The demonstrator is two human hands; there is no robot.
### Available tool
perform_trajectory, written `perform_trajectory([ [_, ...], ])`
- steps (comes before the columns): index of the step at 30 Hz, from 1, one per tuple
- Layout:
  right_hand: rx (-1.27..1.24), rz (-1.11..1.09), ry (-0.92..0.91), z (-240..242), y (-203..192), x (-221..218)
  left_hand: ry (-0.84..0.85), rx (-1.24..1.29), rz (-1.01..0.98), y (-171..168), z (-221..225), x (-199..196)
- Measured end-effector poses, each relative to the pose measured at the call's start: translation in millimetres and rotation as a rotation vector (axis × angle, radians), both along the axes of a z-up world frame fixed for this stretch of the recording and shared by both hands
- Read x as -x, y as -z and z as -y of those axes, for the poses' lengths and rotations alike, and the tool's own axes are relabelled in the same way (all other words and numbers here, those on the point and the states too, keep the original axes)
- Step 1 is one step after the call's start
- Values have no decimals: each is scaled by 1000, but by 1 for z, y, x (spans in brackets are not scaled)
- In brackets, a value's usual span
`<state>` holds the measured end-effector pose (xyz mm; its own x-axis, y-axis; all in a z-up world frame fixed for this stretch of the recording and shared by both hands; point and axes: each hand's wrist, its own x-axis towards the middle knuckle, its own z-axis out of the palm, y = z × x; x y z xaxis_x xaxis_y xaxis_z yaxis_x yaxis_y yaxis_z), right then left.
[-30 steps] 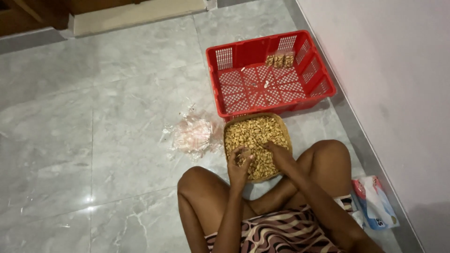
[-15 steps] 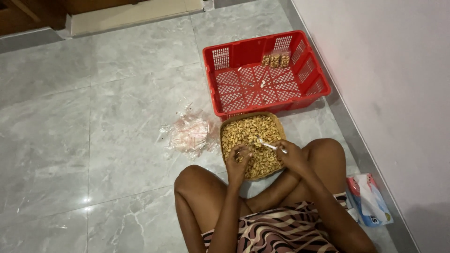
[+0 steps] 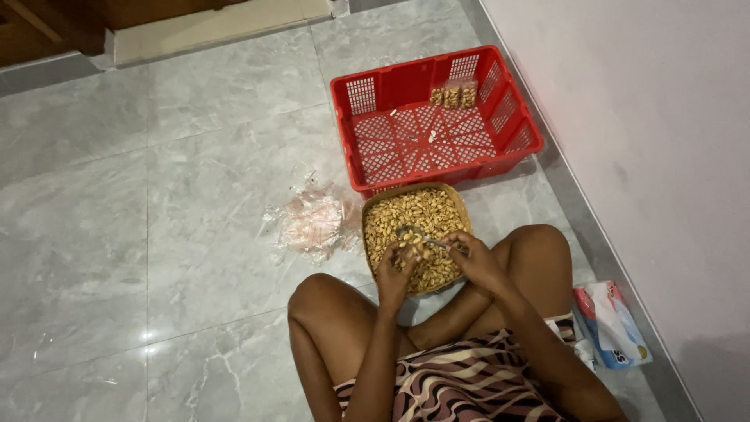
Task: Packing small food items from a basket into plastic bags using a spoon while sitting on the floor.
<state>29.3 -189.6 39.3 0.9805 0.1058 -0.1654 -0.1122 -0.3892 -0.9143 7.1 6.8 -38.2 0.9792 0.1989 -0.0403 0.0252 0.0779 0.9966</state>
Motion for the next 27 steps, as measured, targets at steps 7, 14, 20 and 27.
perform_trajectory([
  [7,16,14,0,-3,-2,1,34,-36,49,-14,1,2],
  [14,128,51,127,6,4,0,-4,-35,70,-27,-1,2],
  [20,-69,-350,274,-28,-31,17,-32,24,114,-19,-7,-4],
  [27,398,-103,-97,10,58,6,-26,268,60,-4,-7,-6],
])
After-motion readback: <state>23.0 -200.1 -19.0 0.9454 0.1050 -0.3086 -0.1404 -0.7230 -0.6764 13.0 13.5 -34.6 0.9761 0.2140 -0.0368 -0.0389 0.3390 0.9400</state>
